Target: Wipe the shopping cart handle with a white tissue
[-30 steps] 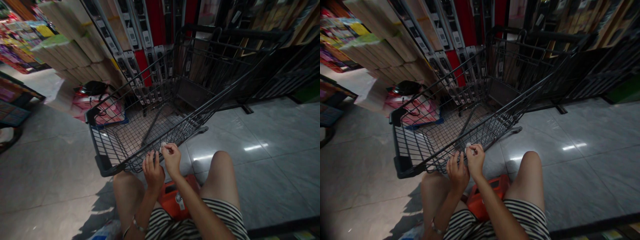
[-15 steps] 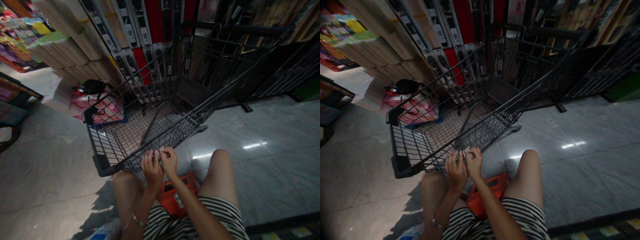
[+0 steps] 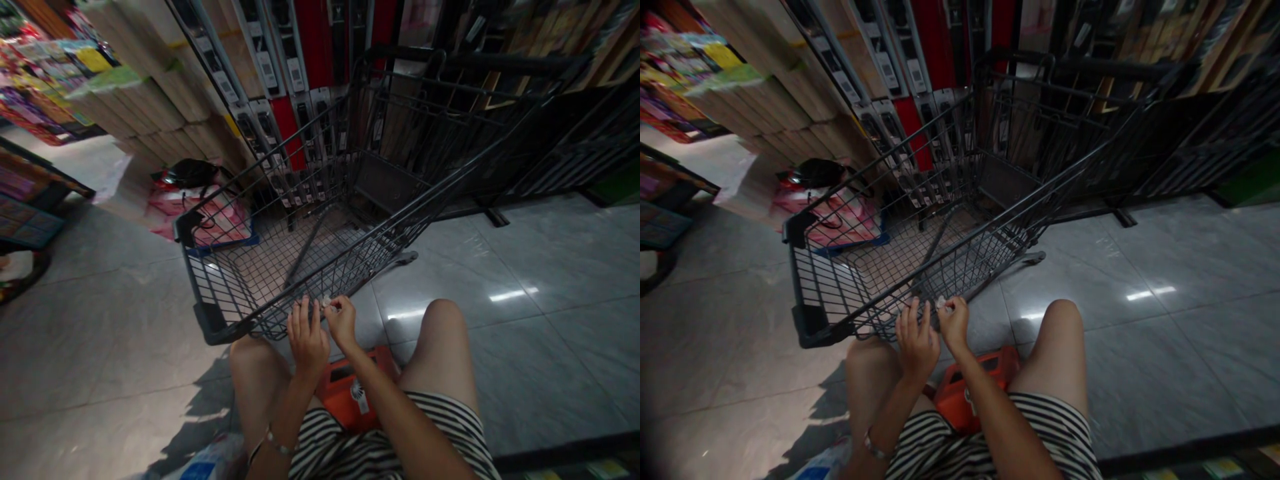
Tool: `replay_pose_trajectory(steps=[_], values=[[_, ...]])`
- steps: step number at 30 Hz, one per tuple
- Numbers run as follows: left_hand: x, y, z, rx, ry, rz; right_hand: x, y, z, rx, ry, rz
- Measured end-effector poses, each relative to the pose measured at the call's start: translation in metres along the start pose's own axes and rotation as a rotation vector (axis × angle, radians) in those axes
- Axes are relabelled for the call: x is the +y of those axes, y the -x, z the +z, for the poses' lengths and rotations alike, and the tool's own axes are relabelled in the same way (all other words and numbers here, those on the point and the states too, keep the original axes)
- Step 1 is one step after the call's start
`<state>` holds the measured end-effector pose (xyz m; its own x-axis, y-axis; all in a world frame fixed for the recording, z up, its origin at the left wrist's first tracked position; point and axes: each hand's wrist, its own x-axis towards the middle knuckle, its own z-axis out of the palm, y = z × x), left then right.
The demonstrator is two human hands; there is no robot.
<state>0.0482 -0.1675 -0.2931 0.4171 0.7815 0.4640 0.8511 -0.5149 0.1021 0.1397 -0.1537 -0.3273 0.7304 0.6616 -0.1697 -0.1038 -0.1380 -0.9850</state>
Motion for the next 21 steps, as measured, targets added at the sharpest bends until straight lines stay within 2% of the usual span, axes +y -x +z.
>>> replay_pose_trajectory(steps=[5,8,10,15,17,21], values=[[-0.012,0.030,-0.004,-0.103,0.044,0.025,0.027,0.000,-0.011,0.026,-0.061,0.176],[-0.020,0.046,-0.004,-0.136,0.166,-0.112,0.032,-0.004,-0.009,0.015,-0.146,0.271],[-0.023,0.051,-0.003,-0.086,0.273,-0.240,0.030,-0.006,-0.003,0.016,-0.214,0.337],[-0.023,0.044,0.007,0.194,0.424,-0.582,0.018,-0.006,0.012,0.002,-0.382,0.483],[-0.024,0.039,0.013,0.209,0.433,-0.646,0.012,-0.004,0.014,-0.012,-0.439,0.517],[-0.025,0.031,0.019,0.140,0.487,-0.700,-0.002,-0.001,0.013,-0.033,-0.530,0.567]])
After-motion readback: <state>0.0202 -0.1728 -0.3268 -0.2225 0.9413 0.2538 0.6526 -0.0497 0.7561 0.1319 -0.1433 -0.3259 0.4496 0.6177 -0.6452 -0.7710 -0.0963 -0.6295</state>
